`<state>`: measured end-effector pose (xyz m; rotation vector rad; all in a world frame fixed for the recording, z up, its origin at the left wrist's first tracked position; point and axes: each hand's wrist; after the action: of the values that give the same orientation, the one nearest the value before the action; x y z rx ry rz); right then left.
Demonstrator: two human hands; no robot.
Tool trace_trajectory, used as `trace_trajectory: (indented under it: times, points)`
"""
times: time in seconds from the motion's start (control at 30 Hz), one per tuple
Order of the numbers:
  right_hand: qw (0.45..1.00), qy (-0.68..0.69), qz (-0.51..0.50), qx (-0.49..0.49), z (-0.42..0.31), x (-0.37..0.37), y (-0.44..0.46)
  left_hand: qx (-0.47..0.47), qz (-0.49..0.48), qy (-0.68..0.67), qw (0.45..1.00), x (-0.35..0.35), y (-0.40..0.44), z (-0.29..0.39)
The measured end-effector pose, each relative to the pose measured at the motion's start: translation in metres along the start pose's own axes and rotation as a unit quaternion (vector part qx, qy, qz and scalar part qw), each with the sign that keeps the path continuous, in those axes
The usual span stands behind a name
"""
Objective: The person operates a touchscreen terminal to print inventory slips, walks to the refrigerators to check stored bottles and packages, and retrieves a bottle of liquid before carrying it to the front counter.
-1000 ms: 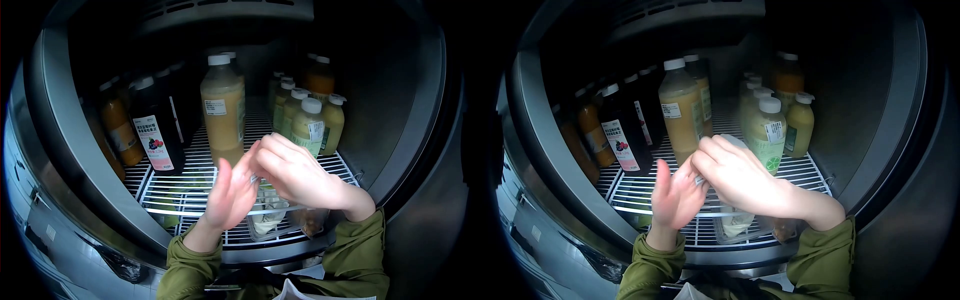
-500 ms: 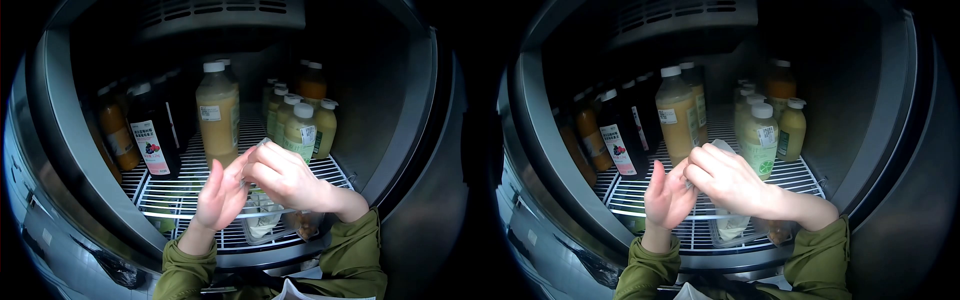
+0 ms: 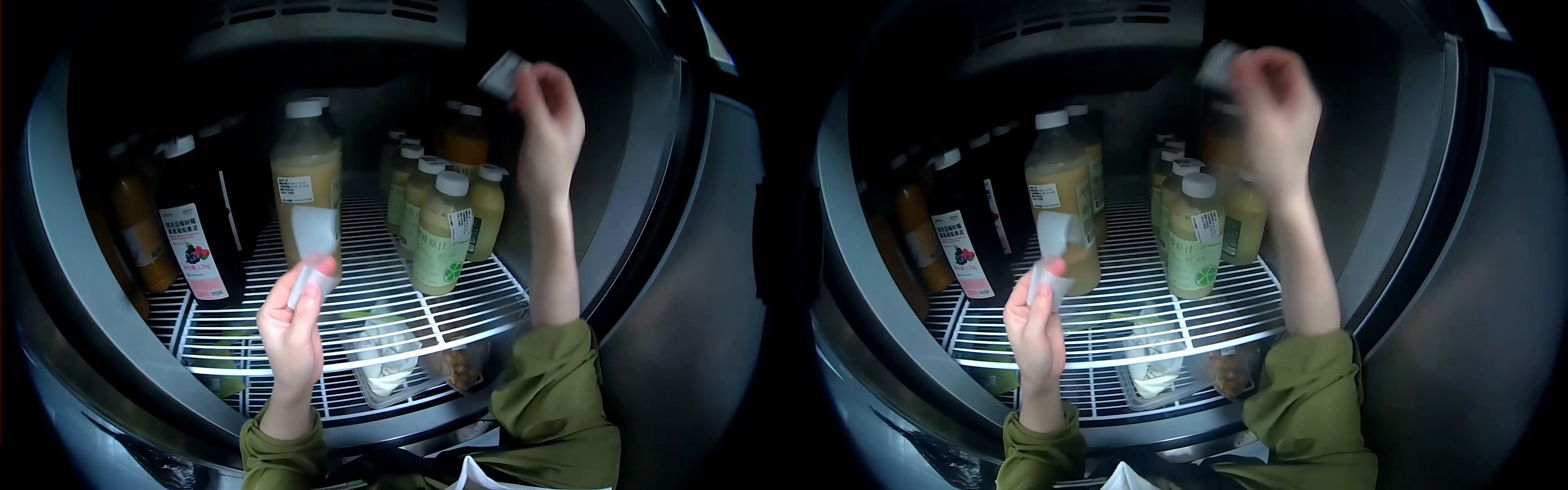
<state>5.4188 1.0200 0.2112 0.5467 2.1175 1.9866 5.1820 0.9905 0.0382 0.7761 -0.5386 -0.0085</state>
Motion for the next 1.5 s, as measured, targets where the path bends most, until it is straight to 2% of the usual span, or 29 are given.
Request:
trace_trajectory:
  times: [0.03, 0.07, 0.1, 0.13, 0.17, 0.2, 0.27, 0.37, 0.43, 0.57, 0.67, 0.8, 0.9, 1.0, 1.07, 1.17, 1.27, 1.3, 1.33, 1.37, 1.4, 1.43, 1.47, 1.5]
  points:
    - [0.993, -0.001, 0.063, 0.099, 0.032, 0.000, 0.027, -0.012, -0.001, 0.027, 1.000, -0.003, -0.002, 0.001]
    - [0.989, -0.009, 0.051, 0.142, 0.074, -0.007, 0.051, -0.025, -0.004, 0.056, 0.998, -0.006, -0.003, 0.002]
    - [0.968, -0.102, -0.008, 0.228, 0.097, -0.006, 0.067, 0.009, -0.010, 0.085, 0.996, -0.012, -0.001, -0.003]
    - [0.945, -0.193, -0.060, 0.256, 0.126, -0.003, 0.077, 0.022, 0.003, 0.132, 0.991, -0.015, -0.001, -0.003]
    - [0.924, -0.271, -0.124, 0.238, 0.143, 0.004, 0.082, 0.033, 0.010, 0.158, 0.987, -0.019, -0.001, -0.004]
    - [0.915, -0.292, -0.186, 0.207, 0.181, 0.004, 0.092, 0.044, 0.017, 0.185, 0.982, -0.022, -0.001, -0.004]
    - [0.844, -0.442, -0.278, 0.125, 0.233, 0.008, 0.107, 0.022, 0.042, 0.238, 0.970, -0.024, -0.006, 0.001]
    - [0.725, -0.597, -0.343, 0.014, 0.251, 0.025, 0.108, 0.042, 0.095, 0.269, 0.957, -0.028, -0.016, 0.000]
    - [0.691, -0.619, -0.374, 0.010, 0.263, 0.027, 0.111, 0.052, 0.132, 0.278, 0.950, -0.031, -0.020, -0.001]
    - [0.688, -0.605, -0.399, 0.035, 0.286, 0.023, 0.113, 0.027, 0.166, 0.207, 0.964, -0.034, -0.023, -0.008]
    - [0.688, -0.602, -0.402, 0.045, 0.293, 0.019, 0.115, 0.022, 0.194, 0.203, 0.959, -0.033, -0.024, -0.005]
    - [0.699, -0.589, -0.403, 0.041, 0.307, 0.019, 0.118, 0.009, 0.141, 0.194, 0.971, -0.036, -0.023, -0.001]
    - [0.707, -0.583, -0.400, 0.032, 0.321, 0.018, 0.116, 0.035, 0.140, 0.225, 0.964, -0.038, -0.024, -0.005]
    - [0.724, -0.567, -0.393, 0.013, 0.340, 0.027, 0.114, 0.077, 0.206, 0.145, 0.964, -0.026, -0.022, -0.010]
    - [0.727, -0.563, -0.391, 0.024, 0.343, 0.030, 0.113, 0.105, 0.191, 0.179, 0.959, -0.031, -0.024, -0.010]
    - [0.675, -0.551, -0.441, 0.214, 0.314, 0.031, 0.134, 0.181, 0.167, 0.249, 0.937, -0.044, -0.027, -0.020]
    - [0.723, -0.468, -0.426, 0.278, 0.219, 0.019, 0.131, 0.115, 0.194, 0.129, 0.966, -0.022, -0.022, -0.006]
    - [0.767, -0.431, -0.393, 0.268, 0.200, 0.016, 0.125, 0.115, 0.184, 0.141, 0.966, -0.025, -0.024, -0.008]
    - [0.757, -0.456, -0.419, 0.208, 0.183, 0.013, 0.121, 0.135, 0.173, 0.155, 0.963, -0.032, -0.025, -0.014]
    - [0.745, -0.480, -0.439, 0.146, 0.166, 0.011, 0.118, 0.127, 0.143, 0.104, 0.976, -0.031, -0.025, -0.013]
    - [0.663, -0.547, -0.511, 0.023, 0.156, 0.006, 0.123, 0.116, 0.114, 0.052, 0.985, -0.030, -0.026, -0.011]
    - [0.726, -0.509, -0.460, 0.045, 0.144, -0.004, 0.115, 0.137, 0.126, 0.147, 0.971, -0.042, -0.030, -0.022]
    - [0.730, -0.503, -0.460, 0.049, 0.125, -0.010, 0.112, 0.218, 0.113, 0.209, 0.947, -0.037, -0.026, -0.011]
    - [0.734, -0.497, -0.459, 0.054, 0.106, -0.015, 0.109, 0.247, 0.095, 0.190, 0.945, -0.038, -0.025, -0.012]
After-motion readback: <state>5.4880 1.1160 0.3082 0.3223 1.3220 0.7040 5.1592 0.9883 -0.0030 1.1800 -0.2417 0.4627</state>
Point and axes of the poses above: each hand's wrist, its own y-axis towards the middle knuckle, its own x-axis out of the palm, z = x × y, and after that the axes turned 6 degrees about z, right-handed
